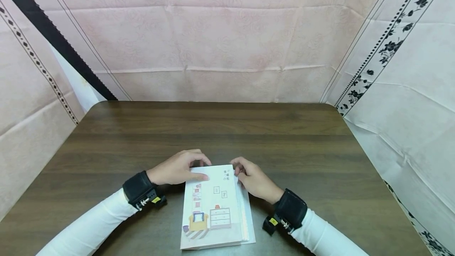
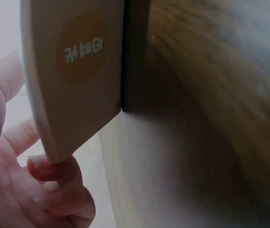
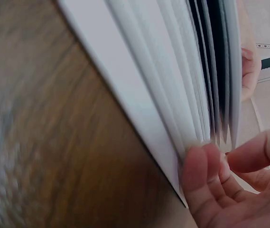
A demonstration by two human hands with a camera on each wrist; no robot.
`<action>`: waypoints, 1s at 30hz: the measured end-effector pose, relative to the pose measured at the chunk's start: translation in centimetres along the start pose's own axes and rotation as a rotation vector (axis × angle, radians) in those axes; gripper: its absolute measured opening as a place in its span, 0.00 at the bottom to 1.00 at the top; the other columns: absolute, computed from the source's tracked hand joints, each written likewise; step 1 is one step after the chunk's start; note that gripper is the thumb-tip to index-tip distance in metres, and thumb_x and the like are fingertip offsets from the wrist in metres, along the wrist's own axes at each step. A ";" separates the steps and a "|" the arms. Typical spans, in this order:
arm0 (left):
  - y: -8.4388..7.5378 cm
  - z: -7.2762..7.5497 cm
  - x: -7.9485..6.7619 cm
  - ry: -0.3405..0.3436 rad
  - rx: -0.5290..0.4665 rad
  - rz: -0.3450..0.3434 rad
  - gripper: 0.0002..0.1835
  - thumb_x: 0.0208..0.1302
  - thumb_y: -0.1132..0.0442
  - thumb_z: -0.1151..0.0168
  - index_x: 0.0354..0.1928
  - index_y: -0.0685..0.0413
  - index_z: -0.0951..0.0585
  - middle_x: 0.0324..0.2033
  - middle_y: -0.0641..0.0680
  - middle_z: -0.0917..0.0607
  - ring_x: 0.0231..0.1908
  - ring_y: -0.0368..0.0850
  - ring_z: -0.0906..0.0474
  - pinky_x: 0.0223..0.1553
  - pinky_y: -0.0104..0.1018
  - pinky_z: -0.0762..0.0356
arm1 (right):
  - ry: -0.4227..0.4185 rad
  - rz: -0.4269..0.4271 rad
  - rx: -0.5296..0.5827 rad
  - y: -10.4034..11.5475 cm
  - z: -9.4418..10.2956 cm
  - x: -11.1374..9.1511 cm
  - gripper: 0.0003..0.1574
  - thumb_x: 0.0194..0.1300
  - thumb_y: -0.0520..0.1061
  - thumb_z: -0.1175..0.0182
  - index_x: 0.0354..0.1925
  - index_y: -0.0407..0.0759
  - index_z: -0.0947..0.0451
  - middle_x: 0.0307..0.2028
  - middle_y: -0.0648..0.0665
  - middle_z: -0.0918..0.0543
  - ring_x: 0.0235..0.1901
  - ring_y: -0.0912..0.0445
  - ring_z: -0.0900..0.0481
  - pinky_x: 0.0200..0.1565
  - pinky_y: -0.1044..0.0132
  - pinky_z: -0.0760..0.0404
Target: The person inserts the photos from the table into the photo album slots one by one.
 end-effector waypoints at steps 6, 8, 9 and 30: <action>0.0 -0.2 0.4 -0.021 0.011 0.032 0.25 0.51 0.34 0.35 0.48 0.37 0.19 0.38 0.40 0.24 0.36 0.38 0.28 0.36 0.36 0.27 | -0.069 0.037 -0.128 0.7 0.6 0.3 0.18 0.70 0.37 0.50 0.57 0.39 0.28 0.41 0.44 0.27 0.41 0.52 0.29 0.41 0.61 0.28; 0.0 -0.3 0.3 -0.023 0.038 0.048 0.28 0.50 0.32 0.36 0.49 0.38 0.19 0.38 0.41 0.24 0.36 0.38 0.28 0.36 0.36 0.27 | -0.077 0.035 -0.156 0.8 0.5 0.3 0.18 0.70 0.40 0.48 0.57 0.40 0.27 0.43 0.45 0.27 0.42 0.52 0.29 0.43 0.60 0.27; 0.0 -0.4 0.4 -0.020 0.055 0.053 0.29 0.49 0.31 0.36 0.49 0.38 0.19 0.38 0.41 0.23 0.36 0.38 0.28 0.35 0.36 0.27 | -0.079 0.033 -0.167 0.9 0.4 0.3 0.18 0.70 0.42 0.47 0.57 0.41 0.27 0.44 0.46 0.26 0.43 0.53 0.28 0.43 0.60 0.26; -1.9 3.3 -2.9 -0.064 0.581 -0.202 0.40 0.60 0.27 0.53 0.67 0.43 0.30 0.69 0.52 0.33 0.68 0.49 0.38 0.66 0.52 0.44 | -0.140 0.306 -0.827 4.6 0.5 -0.6 0.49 0.61 0.73 0.47 0.70 0.47 0.37 0.68 0.44 0.32 0.67 0.50 0.36 0.67 0.46 0.44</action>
Point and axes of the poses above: each hand's wrist, its own x-axis towards the middle knuckle, its own z-axis out of the back of the hand, y = z × x, the point moved 6 cm from there along x, towards the middle knuckle
